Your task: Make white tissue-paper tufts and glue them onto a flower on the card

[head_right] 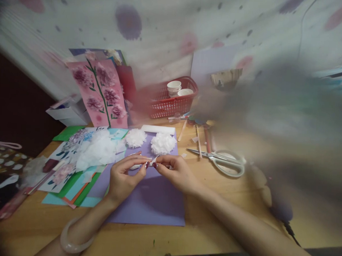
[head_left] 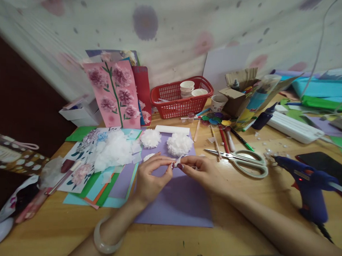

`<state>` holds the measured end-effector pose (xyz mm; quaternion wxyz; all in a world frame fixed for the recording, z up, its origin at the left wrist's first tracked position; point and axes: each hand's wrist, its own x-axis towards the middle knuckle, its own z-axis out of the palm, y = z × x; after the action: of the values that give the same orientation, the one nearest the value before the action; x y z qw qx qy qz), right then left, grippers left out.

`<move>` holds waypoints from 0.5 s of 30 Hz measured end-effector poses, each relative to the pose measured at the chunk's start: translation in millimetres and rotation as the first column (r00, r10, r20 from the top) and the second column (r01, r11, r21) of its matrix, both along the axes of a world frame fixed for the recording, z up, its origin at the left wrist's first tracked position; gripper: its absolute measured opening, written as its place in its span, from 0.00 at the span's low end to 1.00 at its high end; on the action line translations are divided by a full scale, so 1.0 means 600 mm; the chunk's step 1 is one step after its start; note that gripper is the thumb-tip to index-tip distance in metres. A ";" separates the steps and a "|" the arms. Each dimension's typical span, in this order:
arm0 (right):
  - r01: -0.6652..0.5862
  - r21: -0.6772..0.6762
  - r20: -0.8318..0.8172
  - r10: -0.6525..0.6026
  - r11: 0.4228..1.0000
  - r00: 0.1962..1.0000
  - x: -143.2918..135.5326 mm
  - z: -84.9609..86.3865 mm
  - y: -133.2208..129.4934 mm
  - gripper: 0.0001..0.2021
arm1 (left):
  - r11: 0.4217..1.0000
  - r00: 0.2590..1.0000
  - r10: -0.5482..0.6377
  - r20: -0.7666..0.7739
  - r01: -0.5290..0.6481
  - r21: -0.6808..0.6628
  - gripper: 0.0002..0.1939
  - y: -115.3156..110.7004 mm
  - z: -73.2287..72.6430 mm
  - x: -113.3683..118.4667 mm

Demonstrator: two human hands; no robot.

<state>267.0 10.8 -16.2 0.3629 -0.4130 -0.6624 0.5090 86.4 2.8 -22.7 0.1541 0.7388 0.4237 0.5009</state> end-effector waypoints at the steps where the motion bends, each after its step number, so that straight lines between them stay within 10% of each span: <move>1: 0.000 -0.003 -0.007 0.000 1.000 1.000 0.000 -0.001 0.000 0.13 | 1.000 1.000 0.003 0.008 -0.003 -0.007 0.08 0.000 0.000 0.000; 15: -0.027 -0.060 -0.090 0.021 0.998 0.996 -0.004 0.000 -0.001 0.12 | 1.000 1.000 0.009 -0.019 -0.009 0.017 0.07 0.002 0.001 0.001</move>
<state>264.4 10.1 -16.1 0.3731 -0.3929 -0.6344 0.5513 87.0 3.8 -22.3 0.1416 0.7429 0.4245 0.4979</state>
